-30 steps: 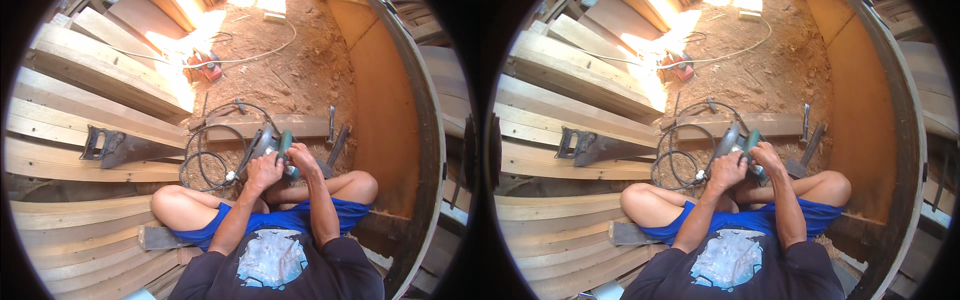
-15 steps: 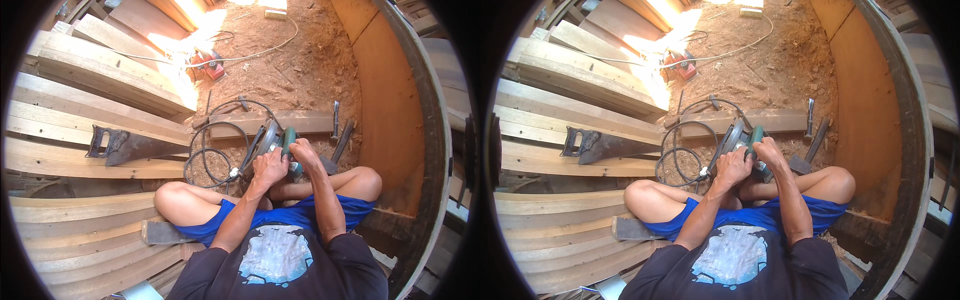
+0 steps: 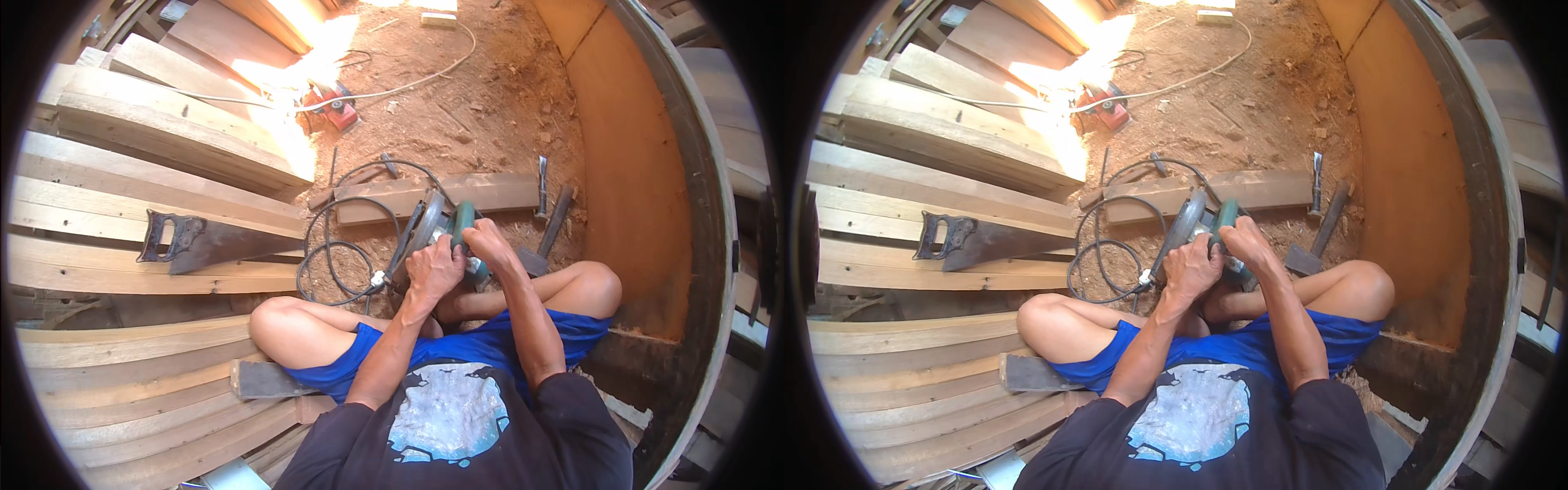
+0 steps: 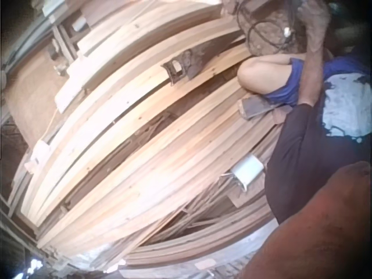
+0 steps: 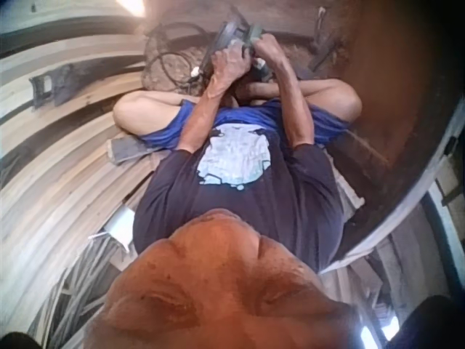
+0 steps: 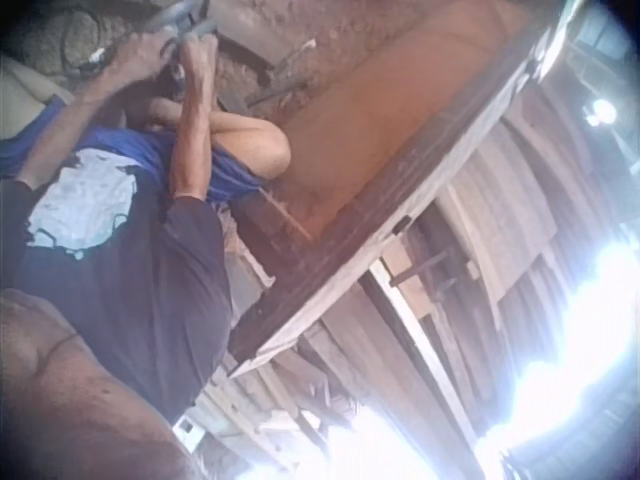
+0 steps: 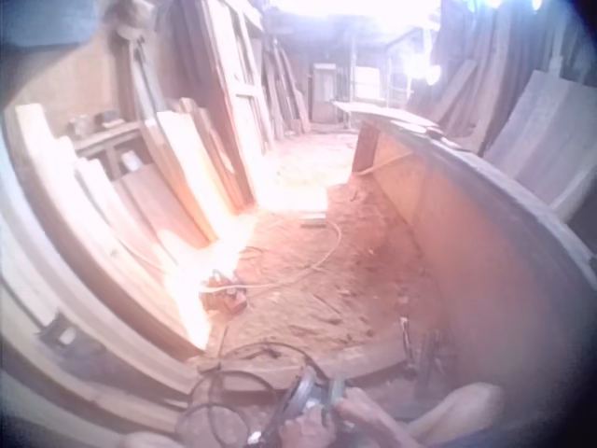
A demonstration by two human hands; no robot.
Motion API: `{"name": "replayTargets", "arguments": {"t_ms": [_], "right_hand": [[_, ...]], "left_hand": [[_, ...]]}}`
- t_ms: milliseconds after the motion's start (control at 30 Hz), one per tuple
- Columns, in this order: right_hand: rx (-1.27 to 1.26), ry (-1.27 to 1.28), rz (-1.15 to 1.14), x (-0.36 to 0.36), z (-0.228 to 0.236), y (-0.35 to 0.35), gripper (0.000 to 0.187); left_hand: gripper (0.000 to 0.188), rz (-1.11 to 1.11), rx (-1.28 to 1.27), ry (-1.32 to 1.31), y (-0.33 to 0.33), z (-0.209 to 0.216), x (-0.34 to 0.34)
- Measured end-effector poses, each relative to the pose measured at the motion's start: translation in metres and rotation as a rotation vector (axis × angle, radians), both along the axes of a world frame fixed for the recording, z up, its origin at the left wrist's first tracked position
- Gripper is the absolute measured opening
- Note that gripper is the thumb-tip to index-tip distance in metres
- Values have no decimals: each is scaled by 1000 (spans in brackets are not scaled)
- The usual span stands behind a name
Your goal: The person sits on the ground and uses a small tool to loosen components on a circular saw, then inspects the tool base and guard by hand.
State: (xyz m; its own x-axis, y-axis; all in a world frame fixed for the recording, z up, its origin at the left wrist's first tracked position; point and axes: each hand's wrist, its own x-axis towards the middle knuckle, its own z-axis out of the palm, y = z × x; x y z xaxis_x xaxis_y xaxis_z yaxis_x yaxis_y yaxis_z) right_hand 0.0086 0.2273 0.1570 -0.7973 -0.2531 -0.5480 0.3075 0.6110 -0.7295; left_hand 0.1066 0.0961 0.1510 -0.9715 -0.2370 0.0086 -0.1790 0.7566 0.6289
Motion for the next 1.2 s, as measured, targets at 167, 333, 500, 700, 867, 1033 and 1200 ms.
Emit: {"name": "replayTargets", "arguments": {"t_ms": [167, 333, 500, 700, 867, 1033, 1200], "right_hand": [[-35, -41, 3, -2, -5, 5, 40], [5, 52, 19, 3, 25, -7, 37], [-28, 70, -6, -3, 5, -8, 41], [-42, -71, -51, -9, 11, -14, 39], [-38, 16, -37, -6, 15, -15, 35], [-272, -249, -127, -17, 5, -7, 20], [-451, -278, -211, -14, -18, -6, 23]], "left_hand": [[30, -17, -10, -14, 0, 0, -1], [34, -69, -11, 83, 1, 2, -3], [54, -294, -31, -78, -13, 22, -34], [42, -419, -49, -363, -21, 47, -64], [47, -431, -46, -364, -24, 40, -66], [56, -397, 119, -293, -27, 32, -59], [60, -410, 58, -401, -25, 37, -67]]}}
